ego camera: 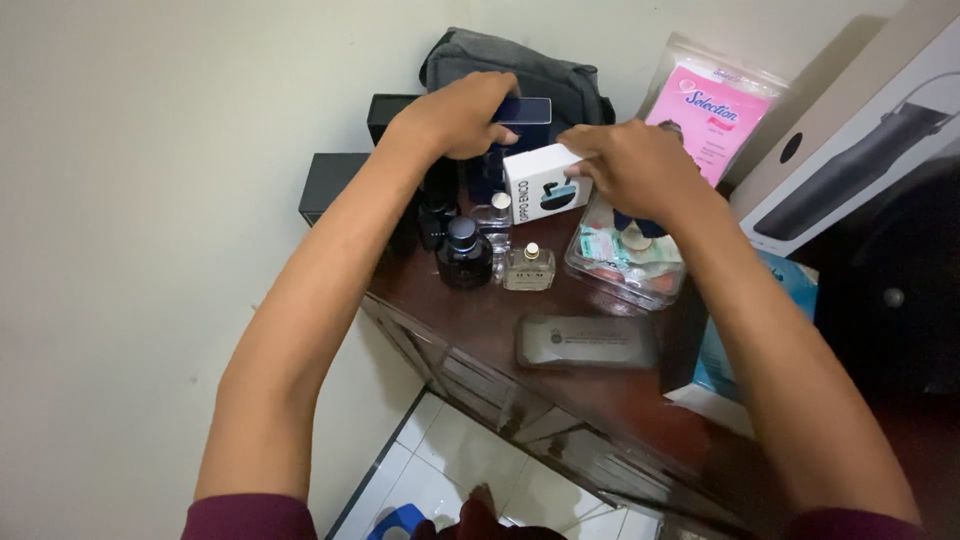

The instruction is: The person wipes several small items with a blue cloth, including a phone case, a pink package, a plastic container, a white box, a roll of tape, and a plastic-wrapped item, then places them on a wooden cabinet.

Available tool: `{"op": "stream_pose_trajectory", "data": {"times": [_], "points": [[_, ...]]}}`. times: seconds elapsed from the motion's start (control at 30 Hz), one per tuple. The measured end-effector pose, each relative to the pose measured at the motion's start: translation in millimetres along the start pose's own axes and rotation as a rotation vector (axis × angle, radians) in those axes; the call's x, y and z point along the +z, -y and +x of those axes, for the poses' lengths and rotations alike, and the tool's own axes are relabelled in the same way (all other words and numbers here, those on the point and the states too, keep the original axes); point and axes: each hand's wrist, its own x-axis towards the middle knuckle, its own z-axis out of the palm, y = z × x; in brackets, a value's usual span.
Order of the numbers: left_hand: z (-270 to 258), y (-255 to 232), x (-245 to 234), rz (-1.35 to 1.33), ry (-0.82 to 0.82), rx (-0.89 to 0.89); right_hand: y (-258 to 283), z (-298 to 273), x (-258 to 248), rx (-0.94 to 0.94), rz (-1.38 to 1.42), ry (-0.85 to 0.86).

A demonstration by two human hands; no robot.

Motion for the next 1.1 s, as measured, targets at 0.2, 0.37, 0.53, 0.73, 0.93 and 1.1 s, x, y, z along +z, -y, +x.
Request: {"op": "stream_pose_trajectory", "data": {"times": [0.2,0.37,0.53,0.73,0.93,1.1], "points": [[5.4,9.5,4.5,0.007,-0.033,0.047,-4.7,-0.3,3.1,0.022,-0.055,-0.051],[1.9,5.3,2.3,-0.021,-0.011,0.015,14.7,1.8,3.6,0.121,0.011,0.036],[10.7,15.4,9.4,-0.02,-0.041,0.066,24.1,5.9,13.0,0.116,0.071,0.096],[10.8,13.7,6.8,0.038,-0.05,0.054,27.9,5.0,15.7,0.096,0.081,0.086],[5.2,12.6,2.0,0.035,-0.035,0.025,25.0,4.5,14.6,0.155,0.015,0.108],[-2.1,10.1,1.1,0.023,-0.022,0.009,22.6,1.1,15.7,0.174,0.03,0.122]]}}
